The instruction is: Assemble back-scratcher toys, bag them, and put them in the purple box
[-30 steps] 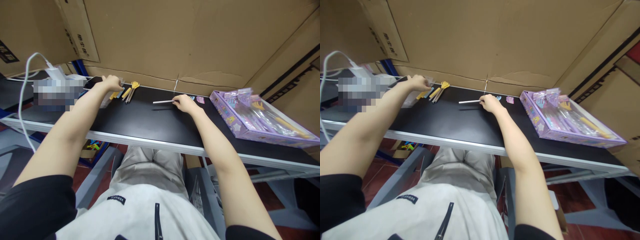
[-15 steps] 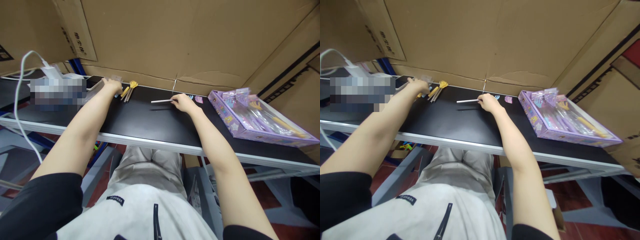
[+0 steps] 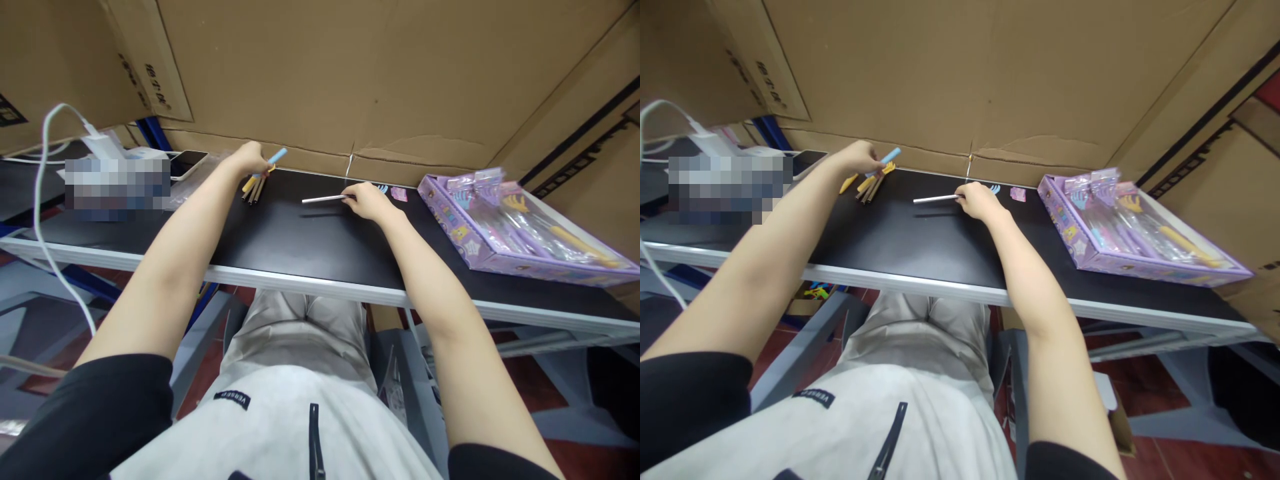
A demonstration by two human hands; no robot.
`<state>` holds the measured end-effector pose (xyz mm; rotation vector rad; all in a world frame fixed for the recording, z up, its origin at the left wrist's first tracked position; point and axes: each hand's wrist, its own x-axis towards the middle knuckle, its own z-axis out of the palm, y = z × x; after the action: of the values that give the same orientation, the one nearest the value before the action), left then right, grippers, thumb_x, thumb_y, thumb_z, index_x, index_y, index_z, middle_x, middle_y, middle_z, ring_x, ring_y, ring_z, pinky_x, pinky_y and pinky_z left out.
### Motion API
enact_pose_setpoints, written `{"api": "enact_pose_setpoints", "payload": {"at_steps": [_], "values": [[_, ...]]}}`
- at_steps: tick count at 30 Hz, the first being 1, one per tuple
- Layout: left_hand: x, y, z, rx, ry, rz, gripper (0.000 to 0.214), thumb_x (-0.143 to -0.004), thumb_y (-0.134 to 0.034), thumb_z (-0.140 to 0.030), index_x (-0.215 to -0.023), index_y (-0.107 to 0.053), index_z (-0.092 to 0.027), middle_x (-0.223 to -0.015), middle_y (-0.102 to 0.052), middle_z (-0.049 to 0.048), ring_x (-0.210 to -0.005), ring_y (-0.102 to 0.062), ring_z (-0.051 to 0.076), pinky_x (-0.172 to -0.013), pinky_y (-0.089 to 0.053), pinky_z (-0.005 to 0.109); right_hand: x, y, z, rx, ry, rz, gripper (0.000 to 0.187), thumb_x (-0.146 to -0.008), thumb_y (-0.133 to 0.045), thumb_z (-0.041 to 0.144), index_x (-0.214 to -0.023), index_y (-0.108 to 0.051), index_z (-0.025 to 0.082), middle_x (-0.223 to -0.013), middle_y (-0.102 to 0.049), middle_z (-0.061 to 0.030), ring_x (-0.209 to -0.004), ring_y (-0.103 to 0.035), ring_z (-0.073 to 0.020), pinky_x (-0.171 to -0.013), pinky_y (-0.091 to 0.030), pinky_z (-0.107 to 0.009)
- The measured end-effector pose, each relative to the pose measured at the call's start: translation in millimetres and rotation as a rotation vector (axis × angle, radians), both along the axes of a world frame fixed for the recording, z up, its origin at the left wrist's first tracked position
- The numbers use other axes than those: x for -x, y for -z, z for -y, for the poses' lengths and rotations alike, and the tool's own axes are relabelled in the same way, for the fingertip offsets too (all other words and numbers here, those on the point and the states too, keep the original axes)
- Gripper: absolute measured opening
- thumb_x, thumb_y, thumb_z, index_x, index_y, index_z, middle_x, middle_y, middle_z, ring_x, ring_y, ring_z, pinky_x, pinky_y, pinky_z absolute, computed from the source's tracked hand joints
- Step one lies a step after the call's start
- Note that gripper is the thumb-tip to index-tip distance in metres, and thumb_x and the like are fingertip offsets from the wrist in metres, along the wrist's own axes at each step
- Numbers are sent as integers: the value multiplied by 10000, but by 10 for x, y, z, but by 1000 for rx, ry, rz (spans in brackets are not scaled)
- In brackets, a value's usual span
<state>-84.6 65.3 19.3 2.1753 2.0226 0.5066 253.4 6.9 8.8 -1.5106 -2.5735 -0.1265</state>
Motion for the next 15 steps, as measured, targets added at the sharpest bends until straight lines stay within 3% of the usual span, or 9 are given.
{"api": "enact_pose_setpoints", "payload": {"at_steps": [3, 6, 11, 15], "values": [[-356, 31, 212, -2, 77, 147, 372, -920, -698, -319, -1243, -742, -140, -1129, -797, 116, -1125, -741, 274, -1037, -548, 397, -5, -6, 9, -7, 15, -5, 325, -1038, -574, 173, -1260, -810, 153, -1257, -795, -146, -1174, -746, -279, -988, -522, -324], [-534, 145, 340, -71, 222, 214, 330, -865, -714, -262, -1183, -731, -174, -1182, -776, 110, -1174, -725, 281, -1061, -529, 417, -21, -13, 9, -22, 48, 7, 334, -1041, -569, 188, -1273, -808, 161, -1252, -797, -140, -1174, -745, -282, -1001, -528, -337], [-456, 321, 270, -81, 316, 345, 192, -786, -735, -209, -965, -670, -189, -984, -738, 69, -1007, -708, 247, -984, -525, 399, -60, -21, -3, -62, 136, -10, 345, -1030, -587, 212, -1287, -816, 178, -1241, -799, -149, -1191, -742, -316, -1044, -541, -397], [-362, 385, 155, -40, 335, 488, 245, -697, -782, -148, -840, -591, -204, -842, -669, 23, -859, -647, 208, -908, -502, 372, -86, -26, -3, -107, 195, -18, 359, -1027, -580, 233, -1289, -820, 183, -1227, -801, -161, -1195, -734, -351, -1046, -545, -452]]}}
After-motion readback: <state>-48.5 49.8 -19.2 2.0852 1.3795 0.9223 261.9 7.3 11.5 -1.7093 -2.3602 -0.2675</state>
